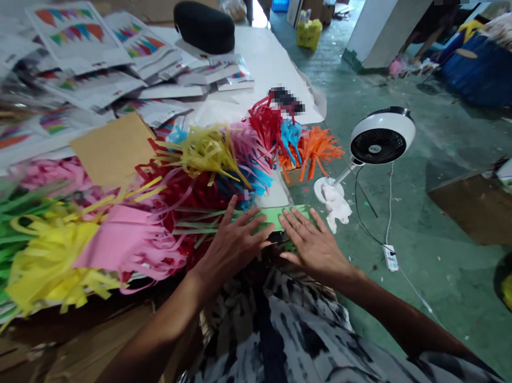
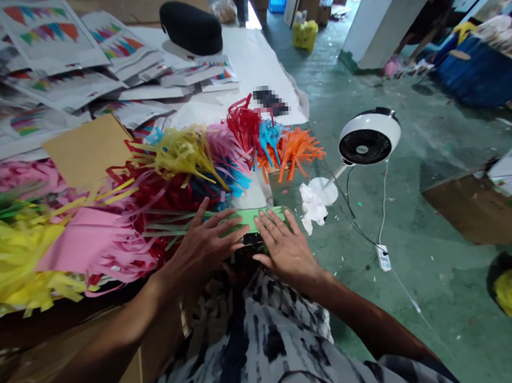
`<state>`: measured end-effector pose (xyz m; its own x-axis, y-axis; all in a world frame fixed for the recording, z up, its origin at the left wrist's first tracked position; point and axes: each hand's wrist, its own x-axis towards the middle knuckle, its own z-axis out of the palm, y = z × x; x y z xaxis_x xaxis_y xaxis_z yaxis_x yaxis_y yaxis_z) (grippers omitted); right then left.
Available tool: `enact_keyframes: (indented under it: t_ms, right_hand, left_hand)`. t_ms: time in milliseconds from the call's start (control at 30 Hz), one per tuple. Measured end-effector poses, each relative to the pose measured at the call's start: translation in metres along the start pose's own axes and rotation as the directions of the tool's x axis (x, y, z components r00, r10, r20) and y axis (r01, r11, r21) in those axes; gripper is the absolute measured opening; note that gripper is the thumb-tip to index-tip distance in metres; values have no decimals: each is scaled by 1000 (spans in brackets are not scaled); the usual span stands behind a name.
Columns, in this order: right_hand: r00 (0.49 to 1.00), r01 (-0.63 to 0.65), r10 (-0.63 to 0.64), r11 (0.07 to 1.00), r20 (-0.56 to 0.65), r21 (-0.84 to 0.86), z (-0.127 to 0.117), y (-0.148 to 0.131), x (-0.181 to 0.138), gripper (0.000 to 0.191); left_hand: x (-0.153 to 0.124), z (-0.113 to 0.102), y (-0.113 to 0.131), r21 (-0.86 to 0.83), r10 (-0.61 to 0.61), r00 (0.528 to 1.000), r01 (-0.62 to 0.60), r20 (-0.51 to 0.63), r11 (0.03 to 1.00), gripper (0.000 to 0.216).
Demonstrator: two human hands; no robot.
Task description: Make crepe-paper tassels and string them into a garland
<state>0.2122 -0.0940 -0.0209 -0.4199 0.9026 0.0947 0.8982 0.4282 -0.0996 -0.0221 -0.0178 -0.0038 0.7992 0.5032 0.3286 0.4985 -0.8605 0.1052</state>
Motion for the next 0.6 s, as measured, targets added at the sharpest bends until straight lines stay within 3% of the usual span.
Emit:
enact_keyframes:
  t_ms: [200, 400, 500, 567, 600]
  right_hand:
    - [1000, -12, 12, 1000, 16, 0, 4, 11, -13, 73]
    - [999, -33, 33, 999, 23, -13, 5, 5, -14, 71]
    - [999, -47, 47, 999, 24, -2, 6, 2, -13, 73]
    - [998, -52, 52, 999, 18, 2, 6, 0, -12, 73]
    - [999, -49, 49, 999, 16, 1, 5, 0, -12, 72]
  left_hand:
    - [-10, -6, -11, 55, -27, 1000, 27, -2, 998, 23]
    - [-17, -43, -26, 121, -119, 990, 127, -71, 985, 21]
    - [-7, -49, -6, 26, -171, 969, 178, -178, 984, 17]
    - [3, -37, 14, -45, -131, 964, 123, -233, 991, 23]
    - [6, -26, 24, -78, -87, 975, 73, -204, 994, 28]
